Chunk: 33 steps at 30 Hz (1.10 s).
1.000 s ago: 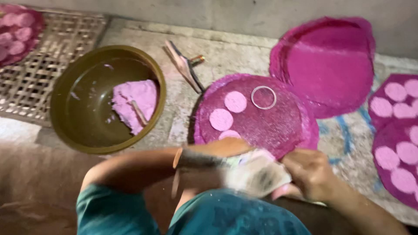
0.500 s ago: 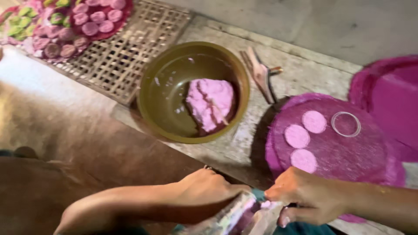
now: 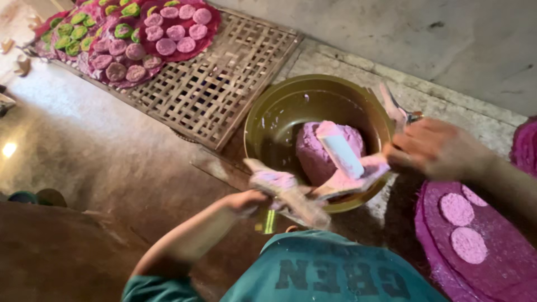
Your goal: The person repeatedly scoops pink dough from a bowl, places it on a flat pink sheet, and uses a circular cutter and wooden mallet to form round pieces. The finished rounds are arranged on a tray nearby.
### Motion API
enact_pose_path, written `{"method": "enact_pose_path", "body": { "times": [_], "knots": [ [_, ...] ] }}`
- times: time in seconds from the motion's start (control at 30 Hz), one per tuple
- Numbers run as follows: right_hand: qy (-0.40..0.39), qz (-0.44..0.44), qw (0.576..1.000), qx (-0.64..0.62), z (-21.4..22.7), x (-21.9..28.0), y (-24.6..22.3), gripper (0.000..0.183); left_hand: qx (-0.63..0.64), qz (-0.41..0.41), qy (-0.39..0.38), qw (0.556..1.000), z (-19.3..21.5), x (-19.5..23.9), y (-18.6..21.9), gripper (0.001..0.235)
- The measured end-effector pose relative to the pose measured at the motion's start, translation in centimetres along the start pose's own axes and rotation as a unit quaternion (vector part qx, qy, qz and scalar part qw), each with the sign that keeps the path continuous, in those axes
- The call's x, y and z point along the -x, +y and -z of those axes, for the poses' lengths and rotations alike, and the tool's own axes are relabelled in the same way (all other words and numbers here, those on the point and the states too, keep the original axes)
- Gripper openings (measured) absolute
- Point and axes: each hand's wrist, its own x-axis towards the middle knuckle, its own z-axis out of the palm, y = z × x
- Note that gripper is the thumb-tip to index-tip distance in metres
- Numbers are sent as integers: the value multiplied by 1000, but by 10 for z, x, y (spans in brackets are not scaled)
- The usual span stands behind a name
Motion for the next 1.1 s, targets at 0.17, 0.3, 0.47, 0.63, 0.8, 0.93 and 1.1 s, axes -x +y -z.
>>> {"method": "enact_pose_path", "body": {
  "times": [0.17, 0.3, 0.47, 0.63, 0.8, 0.93, 1.1],
  "knots": [
    [162, -146, 975, 29, -50, -38, 16, 42, -47, -119, 19, 992, 28, -45, -50, 36],
    [132, -410, 842, -326, -130, -39, 25, 55, -98, -267, 228, 931, 41, -26, -76, 34],
    [31, -273, 948, 160, -225, -16, 34, 77, -79, -366, 284, 882, 50, 6, -98, 34],
    [-33, -580, 809, -89, -270, 37, 79, 53, -59, -299, 291, 907, 59, -8, -124, 27],
    [-174, -585, 780, -138, -285, 78, 71, 47, -19, -406, 276, 871, 98, -32, -78, 34],
    [-216, -519, 784, -263, -239, 101, 14, 54, -151, -359, 370, 843, 149, -56, 6, 33],
    [-144, -501, 821, -230, -173, 39, -52, 32, -115, -409, 307, 852, 173, -110, 64, 28]
  ]
}}
